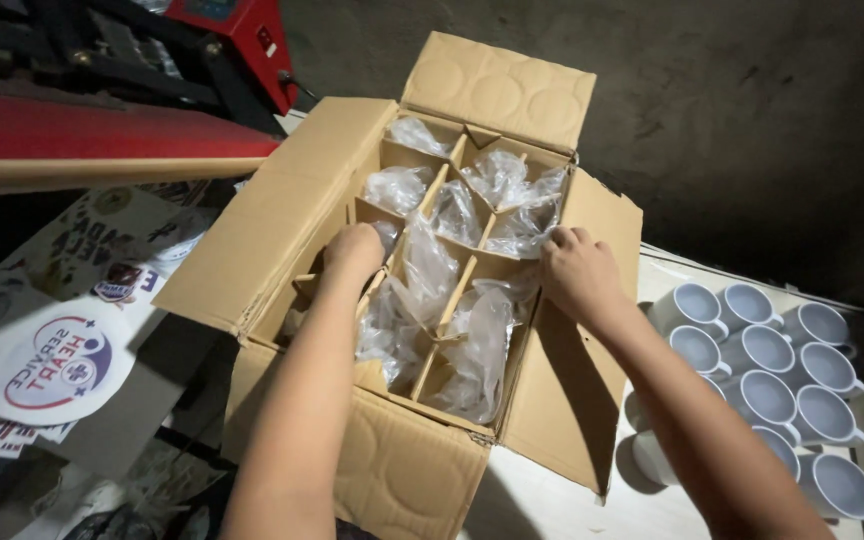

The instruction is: Unpacking white mugs from a cardboard box and removing their plastic wrappers.

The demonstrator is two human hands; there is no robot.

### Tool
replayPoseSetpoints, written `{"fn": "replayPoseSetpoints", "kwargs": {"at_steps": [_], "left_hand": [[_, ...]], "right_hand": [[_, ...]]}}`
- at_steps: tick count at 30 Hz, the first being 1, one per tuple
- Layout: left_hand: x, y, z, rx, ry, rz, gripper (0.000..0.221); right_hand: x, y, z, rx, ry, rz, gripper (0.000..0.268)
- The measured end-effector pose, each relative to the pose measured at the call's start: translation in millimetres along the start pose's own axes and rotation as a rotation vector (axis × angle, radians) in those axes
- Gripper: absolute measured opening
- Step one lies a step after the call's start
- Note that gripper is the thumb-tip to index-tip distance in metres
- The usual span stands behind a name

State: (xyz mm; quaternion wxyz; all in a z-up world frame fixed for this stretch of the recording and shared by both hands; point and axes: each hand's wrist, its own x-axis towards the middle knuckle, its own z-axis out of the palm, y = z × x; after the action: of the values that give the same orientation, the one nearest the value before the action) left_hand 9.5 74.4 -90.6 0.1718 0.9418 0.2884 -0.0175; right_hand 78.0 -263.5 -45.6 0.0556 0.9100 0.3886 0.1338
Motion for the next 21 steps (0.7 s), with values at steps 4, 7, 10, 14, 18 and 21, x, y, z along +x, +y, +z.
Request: {"fn": "replayPoseSetpoints", "kwargs": {"at_steps": [4, 7, 10, 14, 18, 21], "left_hand": [[-16, 8, -13, 0.015, -0.059, -0.040, 0.026], [-35, 12, -26, 0.210, 0.063, 0.021, 0.025], [-44, 6, -31, 0.189, 0.338, 0.134, 0.022], [-39, -11, -19, 0.166, 0.321, 0.200, 0.025], [-60, 0, -41, 0.086, 0.198, 0.214, 0.029], [-73, 12, -58, 0.043, 0.150, 0.371, 0.029]], "right_hand": [[28, 26, 17, 0.064, -0.048, 0.046, 0.026], [61, 53, 52, -0.041, -0.043, 0.045, 0.027], [96, 78, 90, -0.036, 0.075, 0.113, 0.045], [120, 72, 80, 0.237, 0.190, 0.191, 0.042], [136, 73, 99, 0.256, 0.291, 0.224, 0.045], [136, 66, 80, 0.280, 0.233, 0.299, 0.054]]}}
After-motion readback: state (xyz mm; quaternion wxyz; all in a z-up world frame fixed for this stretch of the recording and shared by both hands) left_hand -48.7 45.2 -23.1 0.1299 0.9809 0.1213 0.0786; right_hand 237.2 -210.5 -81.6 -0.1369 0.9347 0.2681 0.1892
